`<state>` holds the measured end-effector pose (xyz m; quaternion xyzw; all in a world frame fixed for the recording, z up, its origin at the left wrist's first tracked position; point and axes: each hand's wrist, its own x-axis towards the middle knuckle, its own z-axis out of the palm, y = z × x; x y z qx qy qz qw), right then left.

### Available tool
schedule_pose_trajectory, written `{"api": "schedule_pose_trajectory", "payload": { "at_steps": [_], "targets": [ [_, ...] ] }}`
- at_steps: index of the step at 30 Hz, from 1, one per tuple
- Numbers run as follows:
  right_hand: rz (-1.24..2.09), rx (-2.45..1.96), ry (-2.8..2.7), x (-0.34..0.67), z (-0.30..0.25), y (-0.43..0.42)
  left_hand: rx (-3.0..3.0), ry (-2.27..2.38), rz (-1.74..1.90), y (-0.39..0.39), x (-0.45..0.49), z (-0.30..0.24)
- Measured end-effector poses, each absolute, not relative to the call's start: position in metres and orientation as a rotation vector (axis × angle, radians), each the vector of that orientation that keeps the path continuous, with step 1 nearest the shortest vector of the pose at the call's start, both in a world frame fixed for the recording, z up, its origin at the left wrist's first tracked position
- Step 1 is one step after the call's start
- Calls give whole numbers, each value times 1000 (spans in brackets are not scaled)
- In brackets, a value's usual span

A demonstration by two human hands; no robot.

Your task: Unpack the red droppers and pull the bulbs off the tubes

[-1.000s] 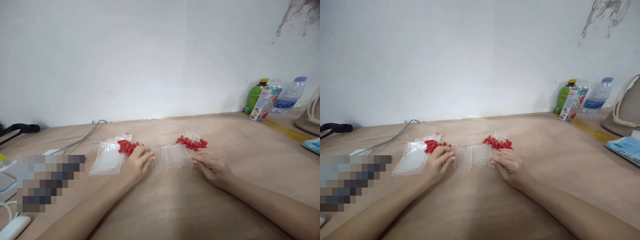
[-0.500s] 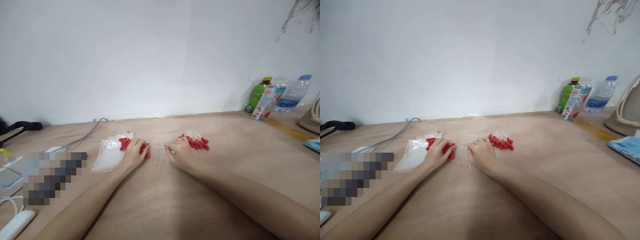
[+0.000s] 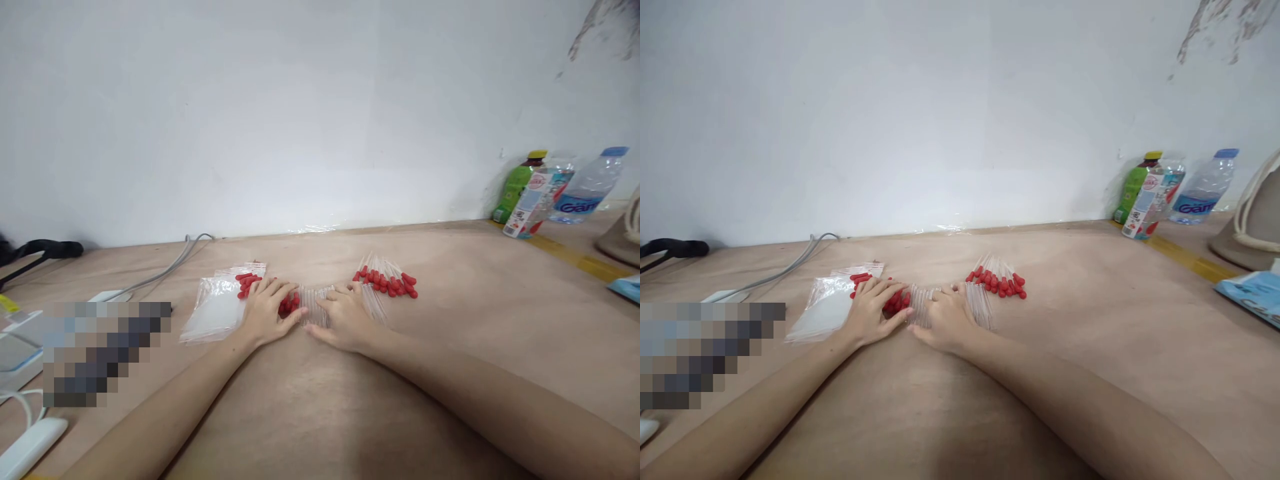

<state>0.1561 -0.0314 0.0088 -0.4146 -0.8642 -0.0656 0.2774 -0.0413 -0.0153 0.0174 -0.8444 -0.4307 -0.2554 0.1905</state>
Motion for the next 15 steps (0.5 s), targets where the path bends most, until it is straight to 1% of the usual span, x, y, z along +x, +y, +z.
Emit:
{"api": "schedule_pose_trajectory", "payload": {
  "at_steps": [7, 11, 15],
  "targets": [
    [-150, -1171, -2128, 179, 16, -24, -2487, -1125, -590, -14, -46, 20],
    [-145, -1349, -1975, 214, 26, -4, -2483, -1143, -589, -12, -47, 18],
    [-41, -1572, -1840, 249, 34, 18, -2484, -1134, -615, -13, -48, 17]
  ]
}}
